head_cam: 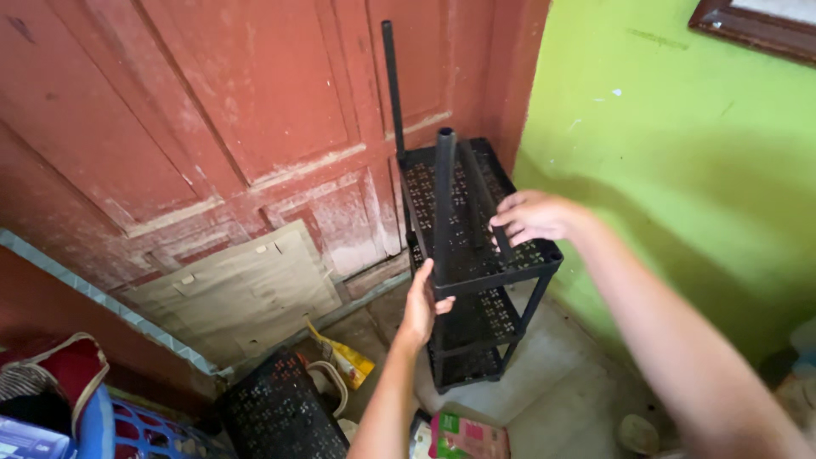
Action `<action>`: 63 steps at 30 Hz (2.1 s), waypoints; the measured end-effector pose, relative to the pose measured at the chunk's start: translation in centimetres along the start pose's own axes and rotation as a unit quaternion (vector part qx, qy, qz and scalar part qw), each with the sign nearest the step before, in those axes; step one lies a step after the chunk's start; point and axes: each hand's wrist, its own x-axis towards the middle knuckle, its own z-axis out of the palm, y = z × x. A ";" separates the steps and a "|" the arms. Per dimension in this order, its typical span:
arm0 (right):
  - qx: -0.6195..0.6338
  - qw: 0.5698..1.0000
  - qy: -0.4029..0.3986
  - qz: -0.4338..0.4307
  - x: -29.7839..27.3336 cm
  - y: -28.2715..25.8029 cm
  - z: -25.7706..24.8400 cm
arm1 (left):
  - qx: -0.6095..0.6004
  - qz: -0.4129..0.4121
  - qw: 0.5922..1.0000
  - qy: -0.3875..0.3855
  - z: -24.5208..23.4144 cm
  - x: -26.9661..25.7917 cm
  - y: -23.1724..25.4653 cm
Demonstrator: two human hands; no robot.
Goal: The person assembles a black metal shelving unit by inserting legs and placing shelves. Then they organize various household supplies, including a basket, containers, and packaged goods, onto the shelves.
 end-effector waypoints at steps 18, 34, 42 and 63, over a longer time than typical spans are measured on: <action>0.328 0.912 0.024 -0.246 -10.7 4.5 4.4 | 0.287 0.268 0.816 0.424 -1.1 2.2 -3.4; 0.216 0.919 0.135 -0.303 -14.0 0.0 7.5 | 0.280 0.329 0.891 0.141 12.5 -3.2 -10.7; 0.327 0.872 0.103 -0.351 -3.1 -1.0 9.5 | 0.247 0.340 0.887 0.191 6.8 2.5 -4.4; 0.256 0.889 -0.216 -0.312 4.9 -3.7 10.8 | 0.222 0.314 0.914 0.133 -0.1 7.6 -0.5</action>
